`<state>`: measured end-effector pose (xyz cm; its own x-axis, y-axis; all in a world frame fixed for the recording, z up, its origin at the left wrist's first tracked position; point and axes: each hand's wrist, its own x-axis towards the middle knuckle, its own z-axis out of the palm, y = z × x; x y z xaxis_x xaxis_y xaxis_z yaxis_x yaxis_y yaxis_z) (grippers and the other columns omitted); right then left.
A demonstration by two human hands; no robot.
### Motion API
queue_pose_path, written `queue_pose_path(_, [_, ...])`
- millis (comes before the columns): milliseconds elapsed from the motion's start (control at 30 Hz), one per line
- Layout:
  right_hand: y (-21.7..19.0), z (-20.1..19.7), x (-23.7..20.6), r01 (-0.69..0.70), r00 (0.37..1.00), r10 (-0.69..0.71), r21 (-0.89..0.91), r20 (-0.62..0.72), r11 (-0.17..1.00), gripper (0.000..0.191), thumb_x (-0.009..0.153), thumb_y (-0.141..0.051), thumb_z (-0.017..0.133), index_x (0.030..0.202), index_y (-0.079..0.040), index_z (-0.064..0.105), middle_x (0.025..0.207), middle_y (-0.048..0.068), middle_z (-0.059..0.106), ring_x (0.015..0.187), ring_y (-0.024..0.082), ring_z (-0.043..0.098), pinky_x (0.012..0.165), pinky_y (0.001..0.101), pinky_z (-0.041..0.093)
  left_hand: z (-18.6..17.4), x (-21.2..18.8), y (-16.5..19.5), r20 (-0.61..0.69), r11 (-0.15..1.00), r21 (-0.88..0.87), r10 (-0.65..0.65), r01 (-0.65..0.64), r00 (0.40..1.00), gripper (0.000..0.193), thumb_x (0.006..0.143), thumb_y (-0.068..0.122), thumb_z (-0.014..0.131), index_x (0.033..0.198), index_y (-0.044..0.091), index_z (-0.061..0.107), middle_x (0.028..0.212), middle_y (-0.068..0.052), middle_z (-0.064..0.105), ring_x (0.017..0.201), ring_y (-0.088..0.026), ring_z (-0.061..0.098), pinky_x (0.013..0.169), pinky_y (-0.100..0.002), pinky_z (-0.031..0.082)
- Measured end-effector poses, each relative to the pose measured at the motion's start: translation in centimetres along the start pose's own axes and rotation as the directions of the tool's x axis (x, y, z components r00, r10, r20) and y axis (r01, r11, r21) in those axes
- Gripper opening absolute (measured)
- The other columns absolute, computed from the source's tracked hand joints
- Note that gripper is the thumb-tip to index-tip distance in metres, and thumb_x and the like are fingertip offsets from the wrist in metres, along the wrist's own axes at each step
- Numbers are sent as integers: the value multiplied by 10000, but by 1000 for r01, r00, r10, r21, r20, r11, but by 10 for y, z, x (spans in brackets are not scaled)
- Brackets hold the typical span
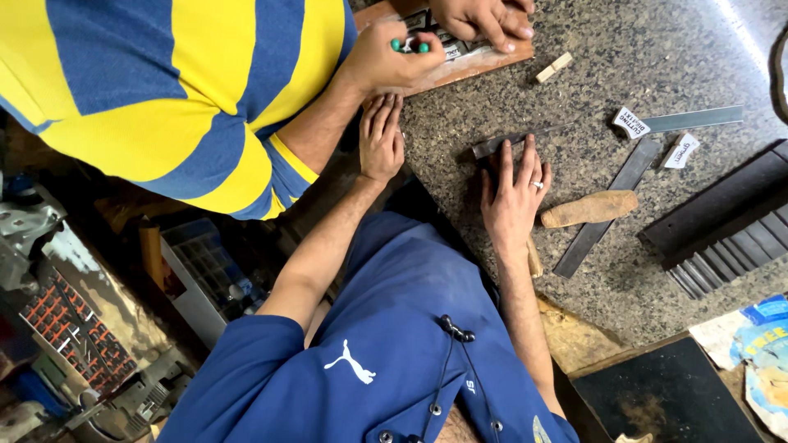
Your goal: The person picks up small metal letter stamps and places them into a wooden holder on the workbench, pressing them into rows. They use a hammer and pliers to seat and adjust the stamps, and a second person joins to help arrange the stamps in the holder.
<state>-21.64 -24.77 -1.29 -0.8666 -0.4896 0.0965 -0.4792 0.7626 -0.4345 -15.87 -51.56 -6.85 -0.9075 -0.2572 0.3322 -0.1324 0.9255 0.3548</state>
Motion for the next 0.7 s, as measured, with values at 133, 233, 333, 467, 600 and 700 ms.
queue_pose_path(133, [0, 0, 0, 2, 1000, -2, 8, -5, 1000, 627, 1003, -212, 730, 1558, -50, 489, 1664, 236, 308, 1451, 395, 413, 1247, 570, 254, -2, 1, 2, 7, 1000, -8, -18, 18, 1000, 533, 985, 114, 510, 1511, 28, 522, 1551, -133, 498, 1456, -326, 423, 1267, -467, 310])
queue_pose_path(233, [0, 0, 0, 3, 1000, -3, -3, -7, 1000, 618, 1012, -217, 727, 1559, -53, 492, 1665, 234, 309, 1447, 393, 417, 1248, 568, 254, -5, 2, 2, 3, 1000, 4, -14, 14, 1000, 525, 988, 113, 514, 1506, 31, 528, 1545, -129, 505, 1452, -321, 427, 1265, -463, 315])
queue_pose_path(333, [0, 0, -1, -3, 1000, 3, 0, -5, 1000, 625, 1001, -215, 734, 1556, -57, 494, 1659, 232, 313, 1441, 396, 419, 1243, 570, 253, -6, 2, 3, -4, 1000, 5, -1, 1, 1000, 521, 990, 111, 516, 1504, 27, 529, 1541, -132, 507, 1452, -322, 427, 1271, -465, 310])
queue_pose_path(467, [3, 1, -2, -2, 1000, 3, 24, -9, 1000, 631, 997, -215, 739, 1557, -59, 494, 1660, 232, 313, 1439, 395, 421, 1246, 570, 252, -3, 1, 5, -18, 1000, -31, 1, -2, 1000, 508, 991, 92, 527, 1492, 9, 534, 1516, -160, 518, 1429, -357, 452, 1259, -475, 328])
queue_pose_path(600, [7, 6, -5, 3, 999, -2, 31, -37, 1000, 615, 1016, -235, 743, 1554, -68, 497, 1662, 225, 316, 1448, 389, 421, 1253, 568, 249, -2, 2, 9, -3, 1000, 15, -23, 23, 1000, 428, 951, 115, 587, 1364, 7, 613, 1352, -197, 583, 1291, -420, 496, 1136, -527, 388])
queue_pose_path(700, [9, 10, -7, -2, 1000, 2, 30, -15, 1000, 611, 1027, -249, 738, 1558, -69, 496, 1667, 218, 312, 1450, 390, 417, 1255, 568, 248, -5, 1, 7, 15, 994, -94, -64, 65, 998, 405, 957, 95, 580, 1340, -19, 647, 1253, -196, 633, 1196, -398, 560, 1030, -530, 438])
